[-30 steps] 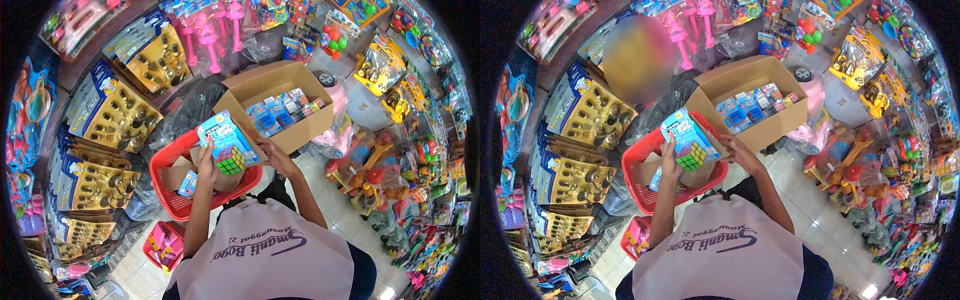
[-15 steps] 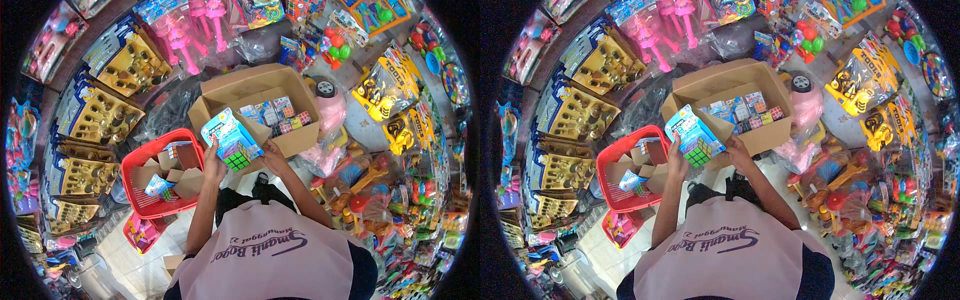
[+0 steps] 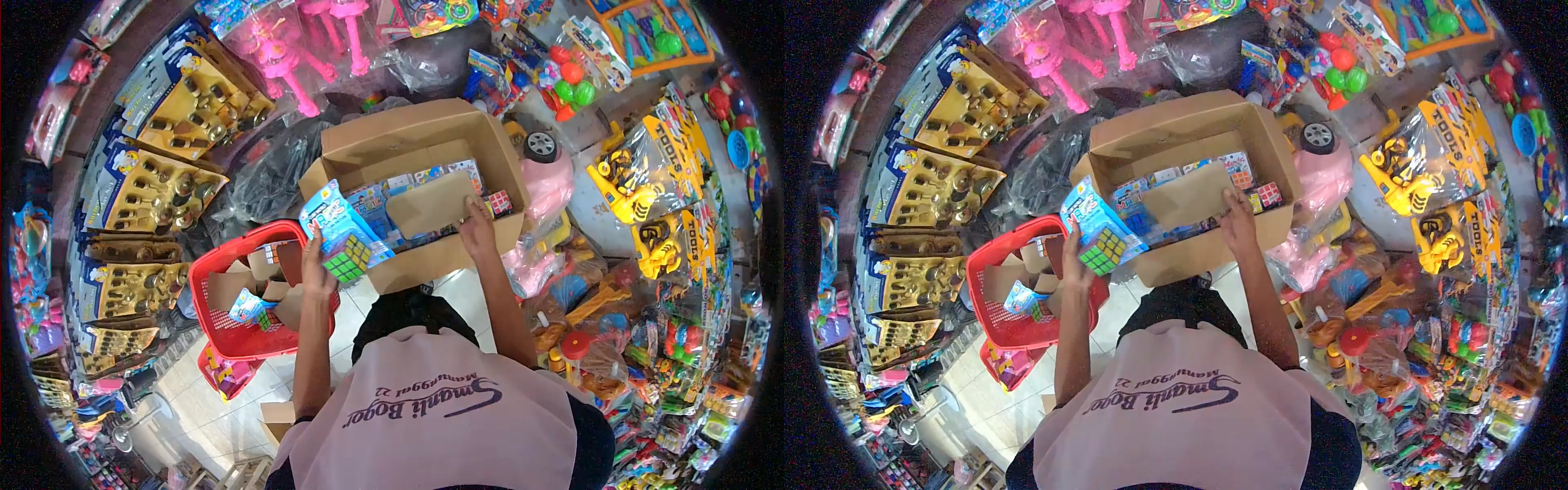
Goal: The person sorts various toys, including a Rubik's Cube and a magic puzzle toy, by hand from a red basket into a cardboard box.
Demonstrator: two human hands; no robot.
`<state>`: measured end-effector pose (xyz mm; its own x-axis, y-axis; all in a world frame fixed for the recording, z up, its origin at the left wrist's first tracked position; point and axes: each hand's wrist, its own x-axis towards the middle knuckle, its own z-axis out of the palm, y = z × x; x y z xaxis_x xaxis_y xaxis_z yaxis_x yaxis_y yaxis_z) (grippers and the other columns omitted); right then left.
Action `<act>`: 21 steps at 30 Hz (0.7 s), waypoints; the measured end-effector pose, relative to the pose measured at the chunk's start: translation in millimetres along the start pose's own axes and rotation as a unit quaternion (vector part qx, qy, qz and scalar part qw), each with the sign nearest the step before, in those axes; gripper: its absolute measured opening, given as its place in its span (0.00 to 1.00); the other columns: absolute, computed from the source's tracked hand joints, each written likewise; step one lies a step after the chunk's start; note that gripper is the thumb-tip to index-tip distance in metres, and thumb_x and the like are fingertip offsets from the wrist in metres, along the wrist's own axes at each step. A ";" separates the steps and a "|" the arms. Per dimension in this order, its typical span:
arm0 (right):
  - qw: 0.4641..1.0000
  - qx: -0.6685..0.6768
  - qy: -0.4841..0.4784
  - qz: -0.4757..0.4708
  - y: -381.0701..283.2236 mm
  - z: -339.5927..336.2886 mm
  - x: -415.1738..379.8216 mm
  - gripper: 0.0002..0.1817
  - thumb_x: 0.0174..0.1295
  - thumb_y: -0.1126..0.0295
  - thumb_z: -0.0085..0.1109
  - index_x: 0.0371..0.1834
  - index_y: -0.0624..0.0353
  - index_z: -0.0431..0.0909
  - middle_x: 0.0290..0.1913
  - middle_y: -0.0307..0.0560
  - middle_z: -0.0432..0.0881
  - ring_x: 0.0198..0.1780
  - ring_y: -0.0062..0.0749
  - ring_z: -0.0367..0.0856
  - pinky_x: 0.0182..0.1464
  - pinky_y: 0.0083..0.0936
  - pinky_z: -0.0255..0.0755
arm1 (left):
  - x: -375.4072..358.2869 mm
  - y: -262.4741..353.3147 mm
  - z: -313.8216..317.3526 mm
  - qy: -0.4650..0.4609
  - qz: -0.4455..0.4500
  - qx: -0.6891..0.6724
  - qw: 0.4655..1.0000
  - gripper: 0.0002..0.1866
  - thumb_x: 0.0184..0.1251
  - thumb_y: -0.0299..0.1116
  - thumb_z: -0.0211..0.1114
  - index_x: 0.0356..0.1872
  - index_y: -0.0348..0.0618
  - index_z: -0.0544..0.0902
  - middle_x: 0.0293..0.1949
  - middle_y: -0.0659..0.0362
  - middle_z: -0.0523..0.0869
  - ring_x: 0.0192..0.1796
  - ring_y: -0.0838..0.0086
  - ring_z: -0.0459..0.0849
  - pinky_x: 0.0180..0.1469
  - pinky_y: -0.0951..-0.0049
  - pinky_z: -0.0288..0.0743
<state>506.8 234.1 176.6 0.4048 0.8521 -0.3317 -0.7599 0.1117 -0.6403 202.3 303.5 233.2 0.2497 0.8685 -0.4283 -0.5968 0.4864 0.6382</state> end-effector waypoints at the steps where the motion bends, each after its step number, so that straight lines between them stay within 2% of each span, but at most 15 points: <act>1: 1.000 -0.027 0.004 -0.003 -6.4 -1.9 10.8 0.14 0.63 0.66 0.60 0.50 0.52 0.74 0.46 0.37 0.80 0.47 0.25 0.79 0.45 0.28 0.75 | 7.3 5.2 -4.9 -0.008 0.001 0.006 1.000 0.16 0.70 0.42 0.58 0.48 0.41 0.78 0.45 0.57 0.84 0.46 0.70 0.84 0.51 0.68 0.77; 4: 0.976 -0.214 -0.021 0.028 -16.3 0.1 45.5 0.16 0.62 0.64 0.62 0.50 0.55 0.74 0.46 0.38 0.79 0.45 0.23 0.78 0.45 0.26 0.74 | 20.5 17.9 -5.3 0.003 0.031 0.003 1.000 0.16 0.71 0.42 0.57 0.48 0.40 0.78 0.45 0.57 0.84 0.45 0.70 0.84 0.51 0.68 0.77; 5: 0.964 -0.263 0.013 0.023 -13.2 3.1 55.0 0.07 0.64 0.69 0.58 0.42 0.55 0.72 0.42 0.38 0.78 0.41 0.21 0.79 0.39 0.21 0.77 | 26.4 18.1 -14.1 0.005 0.038 0.001 0.999 0.16 0.71 0.42 0.57 0.48 0.39 0.78 0.44 0.57 0.84 0.45 0.71 0.84 0.50 0.69 0.78; 8: 0.908 -0.403 -0.108 0.018 -2.4 -6.1 94.3 0.09 0.63 0.68 0.59 0.42 0.56 0.72 0.40 0.36 0.77 0.39 0.19 0.77 0.37 0.20 0.75 | 33.1 29.9 -10.9 0.011 0.035 -0.002 0.999 0.16 0.71 0.42 0.57 0.48 0.39 0.78 0.44 0.57 0.85 0.44 0.71 0.84 0.49 0.69 0.78; 9: 0.898 -0.412 -0.149 0.035 -1.0 -2.5 101.7 0.10 0.62 0.68 0.61 0.43 0.56 0.73 0.38 0.36 0.76 0.38 0.17 0.76 0.37 0.17 0.72 | 37.3 32.5 -13.3 0.010 0.037 -0.001 0.999 0.16 0.71 0.42 0.57 0.47 0.39 0.78 0.43 0.57 0.85 0.43 0.72 0.84 0.49 0.70 0.78; 12: 0.826 -0.524 -0.203 0.048 12.1 11.4 124.7 0.11 0.60 0.67 0.63 0.43 0.56 0.73 0.37 0.35 0.76 0.38 0.15 0.74 0.38 0.15 0.69 | 43.0 36.8 -14.3 0.020 0.031 -0.007 0.999 0.16 0.71 0.42 0.57 0.47 0.40 0.78 0.42 0.58 0.85 0.43 0.72 0.85 0.48 0.70 0.78; 15: 0.785 -0.542 -0.286 0.094 43.5 -1.3 155.4 0.14 0.58 0.67 0.65 0.44 0.58 0.74 0.39 0.36 0.77 0.42 0.19 0.75 0.43 0.18 0.70 | 46.7 36.6 -17.0 0.038 0.037 -0.014 0.999 0.16 0.71 0.43 0.57 0.46 0.40 0.79 0.42 0.59 0.85 0.43 0.73 0.84 0.48 0.70 0.78; 18: 0.778 -0.541 -0.306 0.086 58.3 -3.5 157.8 0.18 0.58 0.67 0.65 0.49 0.59 0.72 0.42 0.40 0.78 0.45 0.26 0.76 0.48 0.23 0.71 | 48.3 34.7 -18.8 0.040 0.046 -0.010 0.998 0.16 0.71 0.42 0.57 0.46 0.40 0.79 0.43 0.59 0.85 0.44 0.73 0.84 0.48 0.70 0.78; 21: 0.787 -0.558 -0.262 0.016 69.4 -4.6 147.3 0.26 0.56 0.65 0.67 0.57 0.57 0.67 0.46 0.48 0.79 0.49 0.30 0.76 0.51 0.27 0.71 | 48.3 33.9 -16.9 0.045 0.051 -0.020 0.997 0.16 0.71 0.42 0.56 0.48 0.40 0.78 0.45 0.58 0.85 0.44 0.72 0.84 0.49 0.70 0.78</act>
<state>516.0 365.1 80.1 -0.0940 0.9719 -0.2160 0.2724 -0.1836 -0.9445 181.3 360.4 223.4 0.1171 0.9001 -0.4197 -0.6453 0.3902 0.6568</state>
